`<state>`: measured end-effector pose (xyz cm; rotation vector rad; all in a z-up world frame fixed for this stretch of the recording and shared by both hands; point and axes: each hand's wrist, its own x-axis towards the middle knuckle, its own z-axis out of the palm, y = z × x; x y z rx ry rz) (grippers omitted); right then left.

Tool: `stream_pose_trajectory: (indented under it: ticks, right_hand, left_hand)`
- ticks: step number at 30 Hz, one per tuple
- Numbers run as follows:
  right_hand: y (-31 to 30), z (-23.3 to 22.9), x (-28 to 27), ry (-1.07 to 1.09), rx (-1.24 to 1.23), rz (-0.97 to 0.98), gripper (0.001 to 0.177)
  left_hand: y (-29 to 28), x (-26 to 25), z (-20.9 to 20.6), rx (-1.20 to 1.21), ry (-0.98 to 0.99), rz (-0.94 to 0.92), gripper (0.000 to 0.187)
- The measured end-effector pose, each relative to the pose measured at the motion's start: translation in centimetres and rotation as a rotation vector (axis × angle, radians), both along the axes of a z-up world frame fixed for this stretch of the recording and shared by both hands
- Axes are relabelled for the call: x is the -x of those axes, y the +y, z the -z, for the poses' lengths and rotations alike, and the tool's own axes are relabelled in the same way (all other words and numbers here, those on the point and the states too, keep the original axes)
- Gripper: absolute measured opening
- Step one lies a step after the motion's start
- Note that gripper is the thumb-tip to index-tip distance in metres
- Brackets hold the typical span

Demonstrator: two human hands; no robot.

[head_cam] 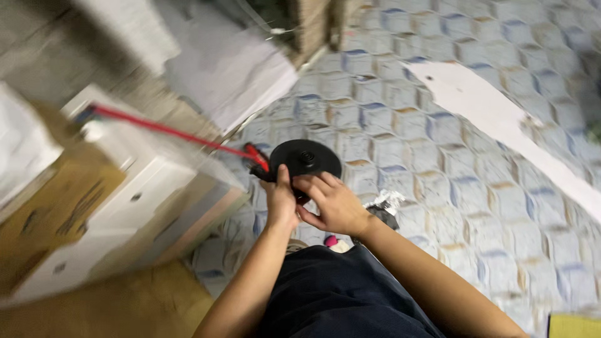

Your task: The person picks up a black cloth and places it in a laundry basket, then gathers a small orange plastic object and a black circular device with a cord. They place these items into a drawer and then use a red broom to sweep the patterned floor.

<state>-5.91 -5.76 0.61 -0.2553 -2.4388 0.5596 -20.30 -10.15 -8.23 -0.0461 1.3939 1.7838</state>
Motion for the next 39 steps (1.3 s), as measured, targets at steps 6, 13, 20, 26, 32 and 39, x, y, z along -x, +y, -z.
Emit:
stream_pose_trajectory:
  ticks: [6, 13, 20, 26, 32, 39]
  right_hand:
    - [-1.1, 5.8, 10.3, 0.192, 0.782, 0.159, 0.027]
    - [-3.7, 19.4, 22.8, -0.376, 1.224, 0.147, 0.032]
    - [-9.8, 28.0, 36.1, -0.447, 2.046, 0.181, 0.056]
    - [-13.2, 29.3, 42.3, -0.270, 2.231, 0.213, 0.084]
    - [-13.6, 32.7, 43.4, 0.011, 2.420, 0.009, 0.080]
    - [-16.3, 39.3, 35.7, 0.002, 2.382, -0.070, 0.021]
  left_hand:
    - [-9.4, 8.4, -0.1, 0.203, -0.074, -0.138, 0.072]
    - [-21.5, 15.7, -1.1, 0.338, -0.115, -0.329, 0.079]
    - [-30.3, 19.5, -2.0, 0.344, -0.201, -0.428, 0.082]
    - [-34.5, 21.4, 0.1, 0.269, -0.204, -0.399, 0.070]
    - [-36.0, 21.9, -1.1, 0.168, -0.195, -0.408, 0.064]
    - [-36.9, 22.6, -4.4, 0.208, -0.214, -0.330, 0.063]
